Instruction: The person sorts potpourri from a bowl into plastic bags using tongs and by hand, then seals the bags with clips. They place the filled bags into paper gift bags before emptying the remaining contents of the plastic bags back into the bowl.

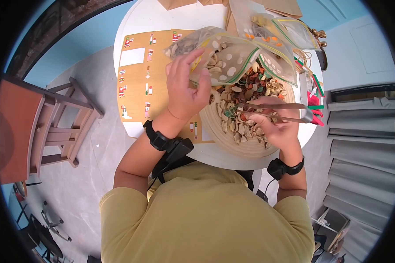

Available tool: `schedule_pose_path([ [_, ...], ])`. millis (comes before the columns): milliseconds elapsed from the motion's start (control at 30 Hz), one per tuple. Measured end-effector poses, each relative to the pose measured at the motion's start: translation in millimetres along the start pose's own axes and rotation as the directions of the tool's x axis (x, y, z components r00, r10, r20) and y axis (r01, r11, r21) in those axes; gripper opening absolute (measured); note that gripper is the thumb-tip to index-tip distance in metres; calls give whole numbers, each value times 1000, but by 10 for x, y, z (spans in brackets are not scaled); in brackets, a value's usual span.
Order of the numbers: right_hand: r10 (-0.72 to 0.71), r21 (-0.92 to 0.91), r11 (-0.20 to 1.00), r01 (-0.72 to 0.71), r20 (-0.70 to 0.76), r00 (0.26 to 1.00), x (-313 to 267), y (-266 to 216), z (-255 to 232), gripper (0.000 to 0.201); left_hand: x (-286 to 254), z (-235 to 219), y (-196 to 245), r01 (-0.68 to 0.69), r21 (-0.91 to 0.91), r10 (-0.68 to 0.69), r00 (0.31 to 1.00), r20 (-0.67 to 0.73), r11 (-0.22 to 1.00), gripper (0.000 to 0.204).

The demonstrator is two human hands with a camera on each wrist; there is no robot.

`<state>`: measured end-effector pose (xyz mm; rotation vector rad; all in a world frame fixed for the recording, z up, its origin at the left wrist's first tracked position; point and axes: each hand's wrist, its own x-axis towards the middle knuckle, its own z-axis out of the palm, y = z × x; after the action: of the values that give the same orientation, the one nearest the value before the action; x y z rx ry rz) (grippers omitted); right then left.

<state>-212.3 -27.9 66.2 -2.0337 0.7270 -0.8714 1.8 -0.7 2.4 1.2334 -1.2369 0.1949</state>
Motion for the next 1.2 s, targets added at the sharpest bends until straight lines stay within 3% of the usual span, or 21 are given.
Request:
schedule_pose_path([
  [33, 1, 0, 1000, -1, -2, 1000, 7, -6, -42, 22, 0, -1, -1, -2, -1, 2, 1000, 2, 1000, 37],
  [100, -181, -168, 972, 165, -81, 980, 34, 14, -149, 22, 0, -2, -4, -4, -3, 4, 1000, 5, 1000, 37],
  [133, -150, -39, 989, 146, -143, 978, 42, 33, -167, 23, -2, -2, -6, -2, 1, 2, 1000, 8, 1000, 37],
  [167, -150, -39, 988, 146, -143, 978, 49, 3, -177, 23, -3, -2, -6, 1, 7, -1, 1000, 10, 1000, 37],
  [233, -28, -139, 990, -11, -276, 961, 85, -101, -194, 21, -1, -2, -2, 1, 3, -1, 1000, 8, 1000, 37],
  [300, -113, -204, 976, 73, -191, 975, 63, -25, -221, 27, 4, -2, 0, 0, 0, 0, 1000, 6, 1000, 37],
  [367, -151, -141, 978, 152, 12, 988, 18, -30, -150, 29, 5, -6, 6, 2, -1, -2, 1000, 12, 1000, 37],
  [400, -151, -140, 978, 151, 11, 988, -13, -4, -105, 29, 4, -6, 5, 2, 0, -2, 1000, 13, 1000, 37],
  [467, -99, 41, 995, 95, 92, 991, -70, 48, -14, 31, 0, -5, 1, 7, 6, -8, 1000, 13, 1000, 37],
  [567, -126, -72, 988, 138, 150, 981, -69, 13, 51, 32, -1, -1, -1, 3, 4, -3, 1000, 9, 1000, 37],
  [633, -134, -71, 987, 146, 155, 979, -41, -36, 79, 31, 3, -2, -3, 0, 5, 0, 1000, 11, 1000, 37],
  [700, 75, -68, 995, -68, 111, 991, -30, -130, 121, 28, 3, -3, -4, -2, 7, 2, 1000, 11, 1000, 37],
  [800, 128, 32, 991, -132, 100, 987, -59, -35, 173, 26, 1, -7, -2, -4, 10, 4, 1000, 10, 1000, 37],
  [900, 27, 101, 994, -37, 102, 994, -83, 54, 181, 27, 3, -10, 0, -2, 11, 2, 1000, 11, 1000, 38],
  [1100, -9, 139, 990, -1, 67, 998, -99, 18, 189, 25, 1, -10, 0, 7, 5, -8, 1000, 8, 1000, 38],
  [1200, -33, 51, 998, 27, 107, 994, -31, -52, 57, 27, 3, -9, -6, -9, 13, 9, 1000, 2, 1000, 38],
])
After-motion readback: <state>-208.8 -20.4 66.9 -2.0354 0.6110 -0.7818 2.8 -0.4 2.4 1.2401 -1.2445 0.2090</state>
